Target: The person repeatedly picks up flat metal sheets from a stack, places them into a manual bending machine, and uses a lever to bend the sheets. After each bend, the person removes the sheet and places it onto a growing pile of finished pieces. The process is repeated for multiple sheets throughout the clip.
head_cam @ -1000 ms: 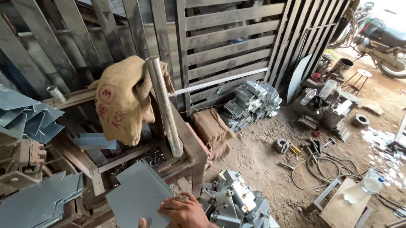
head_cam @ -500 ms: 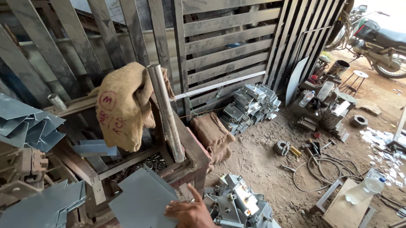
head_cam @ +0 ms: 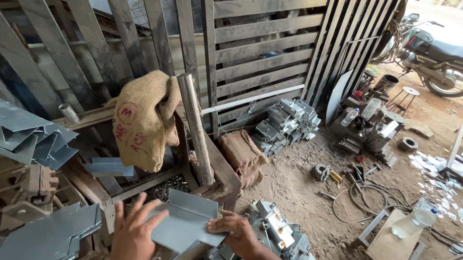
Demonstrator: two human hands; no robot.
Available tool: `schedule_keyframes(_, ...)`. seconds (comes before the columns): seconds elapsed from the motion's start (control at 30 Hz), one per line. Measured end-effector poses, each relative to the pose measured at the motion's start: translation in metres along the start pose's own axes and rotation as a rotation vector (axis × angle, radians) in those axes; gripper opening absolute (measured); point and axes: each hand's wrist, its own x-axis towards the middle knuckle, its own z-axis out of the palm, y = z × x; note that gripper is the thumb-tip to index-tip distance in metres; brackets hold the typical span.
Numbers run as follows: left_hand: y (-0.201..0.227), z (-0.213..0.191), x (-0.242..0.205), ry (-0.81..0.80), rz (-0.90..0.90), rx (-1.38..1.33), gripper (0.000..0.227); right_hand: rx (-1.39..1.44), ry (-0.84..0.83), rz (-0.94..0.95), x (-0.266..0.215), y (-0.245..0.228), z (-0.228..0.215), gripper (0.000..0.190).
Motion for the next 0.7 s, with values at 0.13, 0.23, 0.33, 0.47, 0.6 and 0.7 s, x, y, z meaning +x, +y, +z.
schedule_keyframes(0.13, -0.001, 0.015, 0.006, -0.015, 0.137, -0.149, 0.028, 0.032, 0.074, -0.009, -0.003, 0.018, 0.001, 0.032)
schedule_keyframes(0.23, 0.005, 0.015, 0.005, -0.071, 0.122, -0.188, 0.028, -0.092, 0.137, -0.060, -0.006, 0.015, -0.005, 0.028)
schedule_keyframes(0.33, 0.018, 0.006, 0.003, -0.233, 0.090, -0.150, 0.029, -0.133, 0.186, -0.030, -0.011, 0.005, -0.012, 0.028)
schedule_keyframes(0.47, 0.043, -0.015, -0.002, -0.615, -0.016, 0.017, 0.025, -0.064, 0.189, 0.008, -0.009, 0.003, -0.006, 0.015)
schedule_keyframes(0.6, 0.064, -0.026, -0.030, -0.149, 0.095, -0.044, 0.005, -0.094, 0.277, 0.137, -0.015, 0.005, 0.007, 0.023)
schedule_keyframes(0.7, 0.063, -0.026, -0.032, -0.202, 0.053, -0.130, 0.009, -0.191, 0.272, 0.344, -0.014, 0.005, 0.024, 0.031)
